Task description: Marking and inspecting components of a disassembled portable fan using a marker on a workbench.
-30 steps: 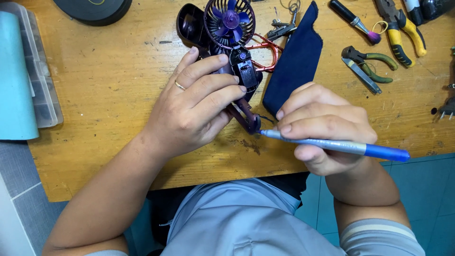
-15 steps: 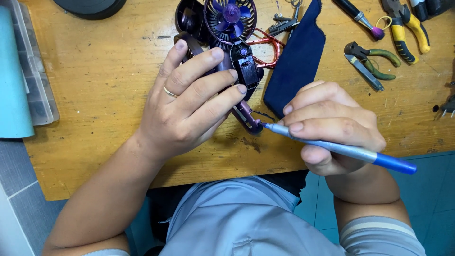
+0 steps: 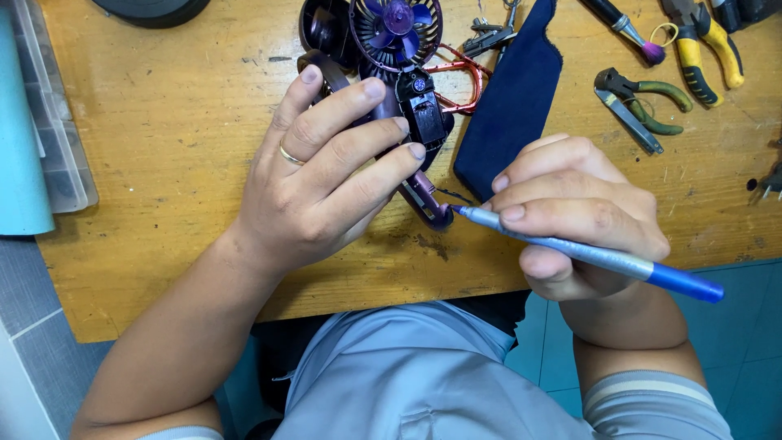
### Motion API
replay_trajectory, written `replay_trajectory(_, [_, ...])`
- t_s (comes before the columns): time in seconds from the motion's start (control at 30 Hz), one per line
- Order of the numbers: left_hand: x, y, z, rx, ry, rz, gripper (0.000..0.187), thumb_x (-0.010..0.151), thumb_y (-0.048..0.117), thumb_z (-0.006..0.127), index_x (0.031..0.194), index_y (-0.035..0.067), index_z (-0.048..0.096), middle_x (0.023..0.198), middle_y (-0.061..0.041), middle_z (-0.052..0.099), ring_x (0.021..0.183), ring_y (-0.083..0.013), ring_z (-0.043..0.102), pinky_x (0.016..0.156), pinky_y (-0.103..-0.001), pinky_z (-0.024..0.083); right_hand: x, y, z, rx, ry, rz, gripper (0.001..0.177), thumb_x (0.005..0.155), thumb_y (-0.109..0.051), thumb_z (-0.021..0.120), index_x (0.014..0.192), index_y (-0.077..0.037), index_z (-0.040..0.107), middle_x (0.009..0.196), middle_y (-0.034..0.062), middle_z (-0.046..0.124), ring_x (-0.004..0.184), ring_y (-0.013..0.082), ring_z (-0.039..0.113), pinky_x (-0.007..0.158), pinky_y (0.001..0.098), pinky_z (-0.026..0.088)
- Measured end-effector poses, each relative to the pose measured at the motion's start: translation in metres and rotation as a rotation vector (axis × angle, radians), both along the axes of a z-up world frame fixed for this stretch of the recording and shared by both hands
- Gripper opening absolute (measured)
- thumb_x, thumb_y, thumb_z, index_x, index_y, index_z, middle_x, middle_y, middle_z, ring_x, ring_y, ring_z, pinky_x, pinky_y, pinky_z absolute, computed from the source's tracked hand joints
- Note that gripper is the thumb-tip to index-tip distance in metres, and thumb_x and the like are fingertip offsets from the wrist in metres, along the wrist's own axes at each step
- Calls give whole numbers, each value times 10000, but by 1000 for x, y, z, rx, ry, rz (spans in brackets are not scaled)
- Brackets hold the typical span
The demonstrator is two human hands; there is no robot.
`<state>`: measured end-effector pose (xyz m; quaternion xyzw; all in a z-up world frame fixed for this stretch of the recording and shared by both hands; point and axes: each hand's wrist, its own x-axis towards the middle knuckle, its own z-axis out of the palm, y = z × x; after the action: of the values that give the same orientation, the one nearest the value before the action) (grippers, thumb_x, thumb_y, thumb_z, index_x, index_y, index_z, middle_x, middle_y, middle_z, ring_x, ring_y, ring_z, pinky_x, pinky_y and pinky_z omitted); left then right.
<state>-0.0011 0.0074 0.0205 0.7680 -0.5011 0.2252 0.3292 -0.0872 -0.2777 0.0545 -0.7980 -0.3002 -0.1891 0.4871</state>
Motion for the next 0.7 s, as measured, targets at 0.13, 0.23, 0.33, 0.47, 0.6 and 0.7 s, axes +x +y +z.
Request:
replay_trajectory(0.13, [0, -1, 0, 0, -2, 6, 223, 1242, 21, 662, 1292, 31, 879, 1293, -162, 872, 1402, -401, 687, 1308, -623, 418, -2, 2, 2, 36, 50, -12, 364, 1149, -369, 564, 1078, -36, 693, 899, 129, 785, 918, 360, 802, 912, 472, 665])
replay_trajectory(0.23, [0, 0, 0, 8, -13, 2, 239, 1250, 30, 643, 1304, 38, 875, 1298, -159, 874, 1402, -401, 692, 1308, -625, 416, 1, 1, 1, 7, -8, 2, 383, 1160, -362, 548, 1093, -13, 689, 911, 163, 788, 901, 371, 790, 897, 460, 666])
replay_trajectory(0.33, [0, -1, 0, 32, -22, 3, 269, 1260, 40, 612, 1310, 53, 876, 1320, -147, 861, 1407, -400, 704, 1316, -614, 410, -1, 2, 4, 26, 48, 17, 378, 1146, -361, 559, 1069, -18, 697, 899, 153, 782, 907, 378, 792, 892, 481, 656])
replay_trajectory(0.47, [0, -2, -1, 10, -2, -7, 209, 1245, 59, 669, 1318, 35, 863, 1321, -155, 857, 1409, -398, 688, 1312, -626, 404, 0, -1, -2, 29, 31, 6, 391, 1145, -369, 558, 1078, -12, 704, 911, 159, 782, 911, 373, 797, 909, 474, 674])
replay_trajectory(0.6, [0, -2, -2, 2, 6, 1, 179, 1235, 88, 706, 1333, 51, 851, 1331, -132, 842, 1421, -375, 684, 1328, -612, 385, 0, 6, 0, 65, 42, 45, 401, 1120, -375, 570, 1020, -19, 726, 871, 139, 770, 870, 345, 794, 878, 454, 671])
replay_trajectory(0.7, [-1, -2, -6, 15, -3, 5, 187, 1222, 82, 713, 1357, 73, 843, 1351, -123, 828, 1425, -379, 702, 1318, -606, 407, -1, 0, -13, 62, 5, -27, 412, 1122, -382, 576, 1036, -5, 719, 912, 162, 792, 883, 365, 800, 897, 451, 706])
